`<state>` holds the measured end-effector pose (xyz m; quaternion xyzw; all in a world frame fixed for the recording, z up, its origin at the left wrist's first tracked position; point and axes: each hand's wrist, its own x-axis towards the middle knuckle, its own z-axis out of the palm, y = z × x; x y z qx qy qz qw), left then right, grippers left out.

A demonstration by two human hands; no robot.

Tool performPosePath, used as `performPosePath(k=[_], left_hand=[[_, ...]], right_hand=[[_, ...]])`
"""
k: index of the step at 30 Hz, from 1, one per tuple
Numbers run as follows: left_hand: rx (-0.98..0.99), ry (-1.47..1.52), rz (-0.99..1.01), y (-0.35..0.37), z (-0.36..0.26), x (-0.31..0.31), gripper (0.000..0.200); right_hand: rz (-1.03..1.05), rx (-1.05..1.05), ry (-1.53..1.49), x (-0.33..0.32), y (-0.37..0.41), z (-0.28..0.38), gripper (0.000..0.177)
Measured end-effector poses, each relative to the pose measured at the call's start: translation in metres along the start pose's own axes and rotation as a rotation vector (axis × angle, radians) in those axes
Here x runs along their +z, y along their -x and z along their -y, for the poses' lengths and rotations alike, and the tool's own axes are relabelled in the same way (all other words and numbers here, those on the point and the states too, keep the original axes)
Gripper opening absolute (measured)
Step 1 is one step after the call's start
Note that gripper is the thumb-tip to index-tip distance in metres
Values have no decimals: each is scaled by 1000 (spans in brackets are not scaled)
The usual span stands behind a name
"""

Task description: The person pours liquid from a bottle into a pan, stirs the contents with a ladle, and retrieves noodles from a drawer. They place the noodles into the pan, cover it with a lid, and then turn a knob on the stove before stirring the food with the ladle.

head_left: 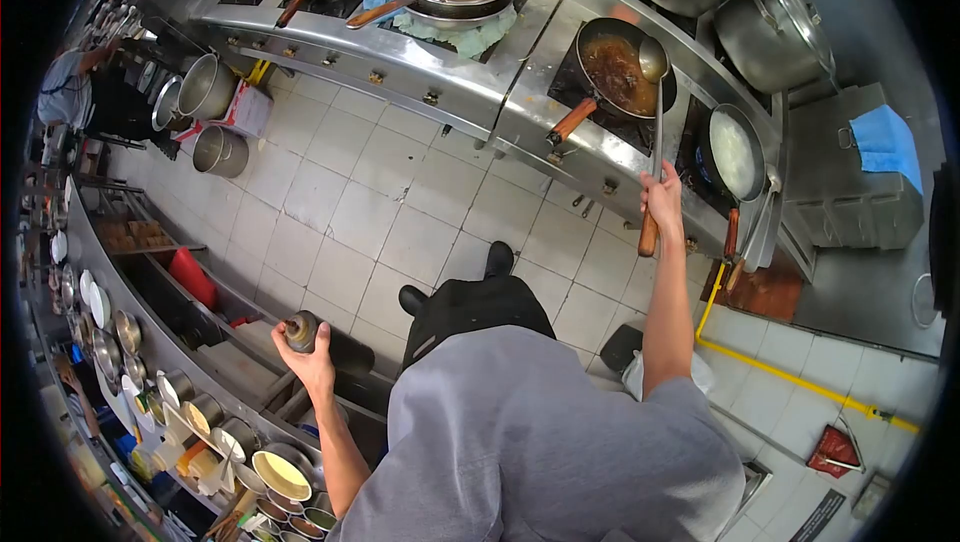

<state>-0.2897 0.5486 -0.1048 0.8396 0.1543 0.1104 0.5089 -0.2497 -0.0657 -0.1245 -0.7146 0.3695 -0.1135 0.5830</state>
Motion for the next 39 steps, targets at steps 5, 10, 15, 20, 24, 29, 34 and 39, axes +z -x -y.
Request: performPosePath(k=[5, 10, 15, 20, 24, 29, 34, 39], left_hand=[[12, 27, 34, -2, 13, -13, 54], [-9, 73, 71, -4, 29, -26, 55], [-27, 82, 69, -6, 45, -45, 57], [-27, 58, 36, -9, 58, -75, 59], [-7, 64, 17, -15, 82, -99, 60], [-27, 63, 2, -19, 79, -117, 61], [15, 26, -101, -11, 71, -119, 62], [36, -20, -158, -1, 72, -115, 61]], right_hand=[[-71, 5, 177, 5, -28, -31, 43], [335, 396, -939, 13, -2, 9, 26], [563, 467, -1283, 8, 19, 32, 26], [247, 254, -704, 27, 49, 40, 21], [55, 67, -369, 32, 58, 42, 19], [-71, -27, -18, 31, 54, 48, 21], [-89, -17, 23, 25, 16, 32, 36], [-248, -138, 29, 47, 27, 12, 28]])
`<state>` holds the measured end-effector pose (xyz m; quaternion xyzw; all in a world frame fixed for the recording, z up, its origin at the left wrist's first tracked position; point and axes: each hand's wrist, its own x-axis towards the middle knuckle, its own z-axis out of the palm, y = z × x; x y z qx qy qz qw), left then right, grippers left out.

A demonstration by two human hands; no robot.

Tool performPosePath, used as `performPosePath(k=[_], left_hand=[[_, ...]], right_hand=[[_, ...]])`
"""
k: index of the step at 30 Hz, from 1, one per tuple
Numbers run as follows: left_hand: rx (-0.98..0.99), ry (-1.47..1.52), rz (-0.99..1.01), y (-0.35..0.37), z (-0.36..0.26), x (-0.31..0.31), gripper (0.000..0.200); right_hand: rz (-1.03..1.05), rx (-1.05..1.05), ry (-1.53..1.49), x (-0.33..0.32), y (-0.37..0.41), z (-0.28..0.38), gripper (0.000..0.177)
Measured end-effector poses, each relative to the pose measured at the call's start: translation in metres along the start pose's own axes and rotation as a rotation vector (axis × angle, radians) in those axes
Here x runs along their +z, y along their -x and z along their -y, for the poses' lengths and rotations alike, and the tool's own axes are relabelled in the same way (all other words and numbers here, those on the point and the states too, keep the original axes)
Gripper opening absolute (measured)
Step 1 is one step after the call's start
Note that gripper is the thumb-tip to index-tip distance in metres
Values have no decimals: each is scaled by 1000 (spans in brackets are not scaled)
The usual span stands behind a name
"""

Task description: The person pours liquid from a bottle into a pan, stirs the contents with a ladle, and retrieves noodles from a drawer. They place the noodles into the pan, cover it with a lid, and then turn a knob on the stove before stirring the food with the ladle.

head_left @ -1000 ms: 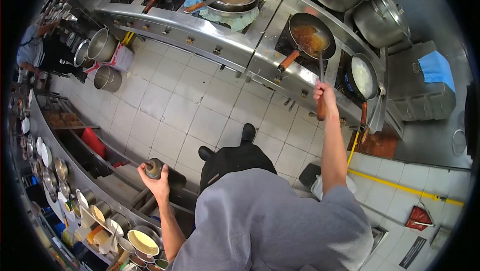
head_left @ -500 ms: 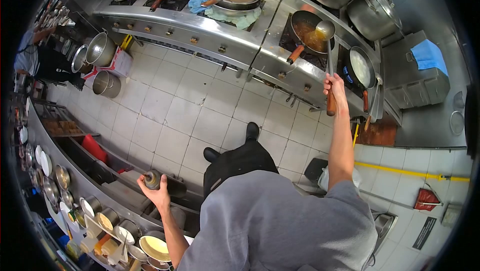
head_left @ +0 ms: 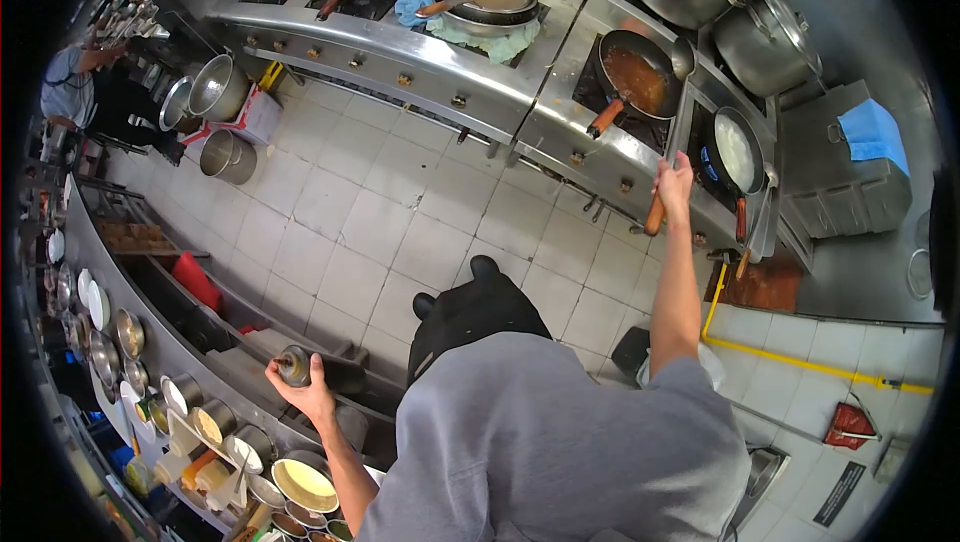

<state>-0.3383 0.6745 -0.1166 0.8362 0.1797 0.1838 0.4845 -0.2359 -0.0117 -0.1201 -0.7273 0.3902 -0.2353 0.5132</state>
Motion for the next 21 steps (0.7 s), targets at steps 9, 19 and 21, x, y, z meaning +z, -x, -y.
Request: performPosePath(k=[9, 19, 21], left_hand=[[20, 4, -52, 5, -37, 54, 60], [88, 72, -25, 4, -72, 109, 57], [65, 145, -11, 2, -83, 117, 57]], right_hand=[[281, 293, -347, -29, -3, 5, 24], [355, 297, -100, -48, -32, -9, 23], [260, 244, -117, -31, -16, -19, 24]])
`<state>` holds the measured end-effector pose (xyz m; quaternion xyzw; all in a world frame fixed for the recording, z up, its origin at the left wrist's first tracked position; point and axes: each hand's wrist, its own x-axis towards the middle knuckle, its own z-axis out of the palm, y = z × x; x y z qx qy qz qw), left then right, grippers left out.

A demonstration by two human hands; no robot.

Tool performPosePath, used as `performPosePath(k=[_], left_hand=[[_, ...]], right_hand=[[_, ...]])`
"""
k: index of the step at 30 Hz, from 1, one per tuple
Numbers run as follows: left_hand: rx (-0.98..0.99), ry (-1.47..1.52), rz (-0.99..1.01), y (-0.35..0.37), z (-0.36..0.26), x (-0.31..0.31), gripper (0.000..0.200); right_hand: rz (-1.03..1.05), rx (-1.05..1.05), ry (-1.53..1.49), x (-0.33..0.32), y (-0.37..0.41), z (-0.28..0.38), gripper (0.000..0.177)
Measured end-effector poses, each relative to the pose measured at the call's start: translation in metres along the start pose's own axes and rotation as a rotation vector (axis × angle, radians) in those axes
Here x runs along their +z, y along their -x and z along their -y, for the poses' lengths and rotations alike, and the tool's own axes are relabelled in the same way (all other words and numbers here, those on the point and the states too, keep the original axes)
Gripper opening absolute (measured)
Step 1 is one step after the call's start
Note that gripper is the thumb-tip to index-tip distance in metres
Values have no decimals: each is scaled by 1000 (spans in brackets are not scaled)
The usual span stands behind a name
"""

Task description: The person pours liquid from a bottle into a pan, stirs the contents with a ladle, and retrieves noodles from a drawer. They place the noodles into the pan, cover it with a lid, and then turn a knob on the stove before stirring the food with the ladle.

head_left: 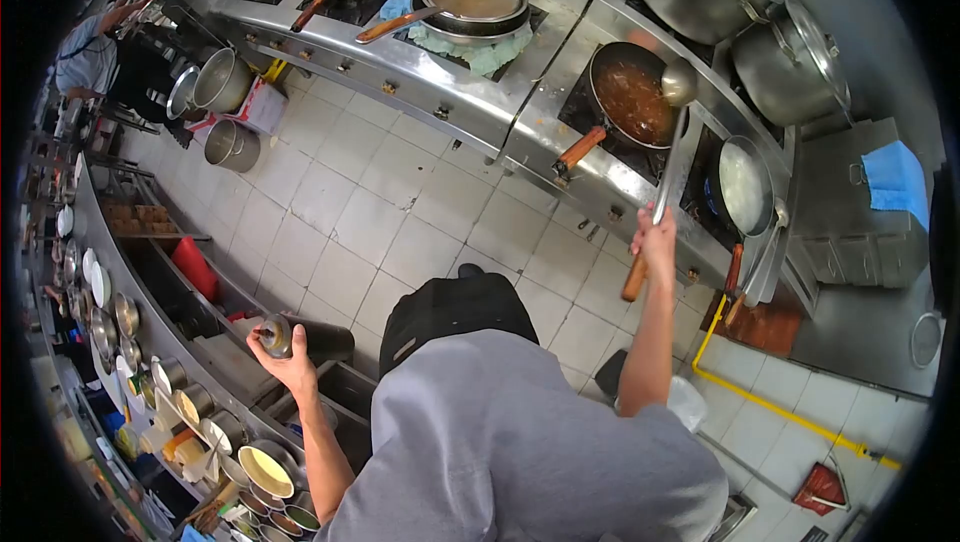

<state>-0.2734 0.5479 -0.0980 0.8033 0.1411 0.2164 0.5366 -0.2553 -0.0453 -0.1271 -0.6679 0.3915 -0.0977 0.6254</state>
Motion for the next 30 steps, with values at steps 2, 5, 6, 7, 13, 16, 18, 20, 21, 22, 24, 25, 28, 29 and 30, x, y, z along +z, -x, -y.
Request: performPosePath(k=[2, 5, 6, 7, 13, 16, 18, 20, 21, 22, 24, 25, 28, 29, 30], left_hand=[[-25, 17, -28, 7, -18, 7, 56], [-36, -21, -56, 14, -20, 7, 54], [-38, -35, -73, 14, -23, 6, 54], [-43, -46, -94, 17, -26, 5, 53], [-41, -1, -212, 34, -39, -13, 53], [-44, 38, -307, 47, -38, -35, 52], [-54, 34, -365, 57, -37, -53, 56], [-60, -42, -413, 66, -37, -74, 57], [-65, -80, -443, 71, -37, -84, 58], [-59, 19, -495, 73, -31, -90, 59], [-130, 40, -554, 74, -32, -102, 60], [-153, -5, -585, 71, -30, -112, 60], [-143, -230, -709, 66, -10, -147, 63], [-163, -190, -734, 56, -12, -152, 63], [-144, -156, -754, 47, -8, -163, 62]], right_hand=[[-12, -49, -39, 13, 4, -6, 26], [116, 51, -384, 30, 8, 26, 28], [116, 12, -443, 48, 17, 31, 30], [120, -29, -499, 72, 29, 36, 33], [316, -194, -647, 214, 56, 51, 53], [115, -261, -194, 267, -21, 8, 60], [-41, -350, 22, 290, -39, 18, 63], [-127, -473, 206, 301, -72, 4, 69], [-173, -569, 315, 311, -114, -30, 72], [-177, -591, 341, 315, -137, -46, 76], [-194, -561, 522, 318, -155, -48, 77], [-187, -518, 659, 316, -155, -42, 78], [-152, -688, 1255, 306, -240, -88, 67], [-189, -886, 1212, 301, -250, -98, 62], [-235, -652, 1086, 310, -210, -72, 58]])
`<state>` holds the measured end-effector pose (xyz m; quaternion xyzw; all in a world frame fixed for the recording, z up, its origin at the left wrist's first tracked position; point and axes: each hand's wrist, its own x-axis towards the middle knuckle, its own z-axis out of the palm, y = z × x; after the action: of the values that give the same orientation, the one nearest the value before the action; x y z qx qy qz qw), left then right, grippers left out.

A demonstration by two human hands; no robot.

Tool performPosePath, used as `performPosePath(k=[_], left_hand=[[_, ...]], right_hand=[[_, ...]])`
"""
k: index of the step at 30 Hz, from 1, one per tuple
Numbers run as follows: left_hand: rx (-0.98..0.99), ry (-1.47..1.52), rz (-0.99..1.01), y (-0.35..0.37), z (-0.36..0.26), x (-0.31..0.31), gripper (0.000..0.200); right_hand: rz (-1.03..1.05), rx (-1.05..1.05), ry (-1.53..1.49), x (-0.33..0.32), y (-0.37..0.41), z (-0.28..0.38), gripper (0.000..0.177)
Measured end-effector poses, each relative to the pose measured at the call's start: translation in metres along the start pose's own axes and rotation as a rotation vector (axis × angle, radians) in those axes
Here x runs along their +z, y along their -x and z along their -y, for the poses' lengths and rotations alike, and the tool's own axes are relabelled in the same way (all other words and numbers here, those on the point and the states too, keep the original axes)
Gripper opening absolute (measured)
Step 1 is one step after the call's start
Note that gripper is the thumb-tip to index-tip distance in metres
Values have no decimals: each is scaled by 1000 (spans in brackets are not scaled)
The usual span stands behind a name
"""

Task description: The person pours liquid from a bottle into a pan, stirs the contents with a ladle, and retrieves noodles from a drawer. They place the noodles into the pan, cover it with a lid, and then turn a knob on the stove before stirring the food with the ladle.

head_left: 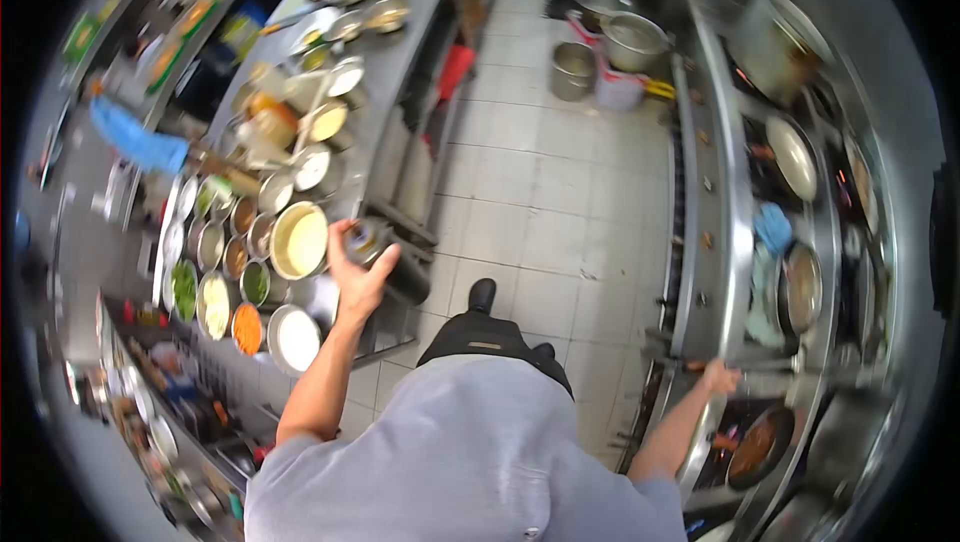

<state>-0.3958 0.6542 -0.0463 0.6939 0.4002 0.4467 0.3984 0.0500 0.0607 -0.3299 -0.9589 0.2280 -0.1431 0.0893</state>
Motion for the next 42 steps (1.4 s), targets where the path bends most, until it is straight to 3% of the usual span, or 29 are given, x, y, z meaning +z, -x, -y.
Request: performPosePath(k=[1, 3, 5, 7, 9, 11, 13, 17, 22, 26, 28, 30, 31, 32, 34, 35, 36, 37, 38, 39, 40, 41, 42], left_hand=[[8, 44, -6, -17, 5, -3, 61], [1, 108, -44, -50, 12, -11, 56], [1, 171, -87, -87, 2, -19, 52], [48, 159, -126, -131, 12, -34, 51], [126, 58, -202, -178, 28, -53, 49], [163, 29, -275, -229, 32, -71, 50], [182, -103, -375, -279, 35, -87, 50], [235, -500, -519, -362, 86, -120, 60], [83, -963, -383, -409, 144, -142, 75], [-180, -1073, -233, -429, 172, -143, 84], [-260, -1118, -141, -431, 161, -137, 77], [-274, -1069, -67, -450, 206, -157, 77], [-253, -997, 10, -457, 219, -168, 70], [-104, -854, 77, -458, 224, -175, 61], [-103, -812, 229, -472, 239, -195, 57], [-232, -896, 304, -483, 241, -202, 58], [-150, -1088, 254, -449, 156, -165, 60], [-193, -1391, 172, -455, 145, -155, 66], [-105, -1413, 77, -470, 158, -156, 73], [-52, -1337, 32, -456, 116, -126, 76], [99, -1215, 70, -470, 118, -116, 71], [264, -1027, 124, -492, 135, -101, 62], [293, -753, 247, -493, 128, -66, 56]], right_hand=[[-35, 58, -96, -28, 16, 23, 63], [-383, -75, -161, -23, 49, 43, 58], [-322, -247, -257, -46, 106, 80, 45], [2, -159, -542, -62, 172, 123, 36], [150, -354, -674, 2, 219, 110, 35], [585, -438, -539, 27, 278, 112, 32], [1090, -330, -340, 49, 329, 125, 32], [1255, -217, -402, 24, 369, 165, 31], [1286, 221, -557, 1, 346, 167, 20], [1261, 303, -511, 2, 329, 142, 18], [1263, 360, -521, -1, 331, 134, 19], [1288, 386, -519, -5, 337, 129, 20], [1307, 391, -518, -6, 343, 128, 20], [1318, 406, -523, -9, 349, 124, 21], [1419, 333, -391, 2, 366, 111, 36], [1461, 341, -326, -18, 373, 121, 46], [1503, 354, -267, -53, 378, 152, 55], [1562, 347, -267, -82, 378, 173, 64], [1624, 334, -269, -102, 382, 176, 73], [1560, 282, -246, -72, 401, 146, 73], [1498, 224, -217, -40, 419, 118, 73], [1571, 257, -273, -45, 424, 107, 74], [1645, 273, -332, -47, 421, 100, 76]])
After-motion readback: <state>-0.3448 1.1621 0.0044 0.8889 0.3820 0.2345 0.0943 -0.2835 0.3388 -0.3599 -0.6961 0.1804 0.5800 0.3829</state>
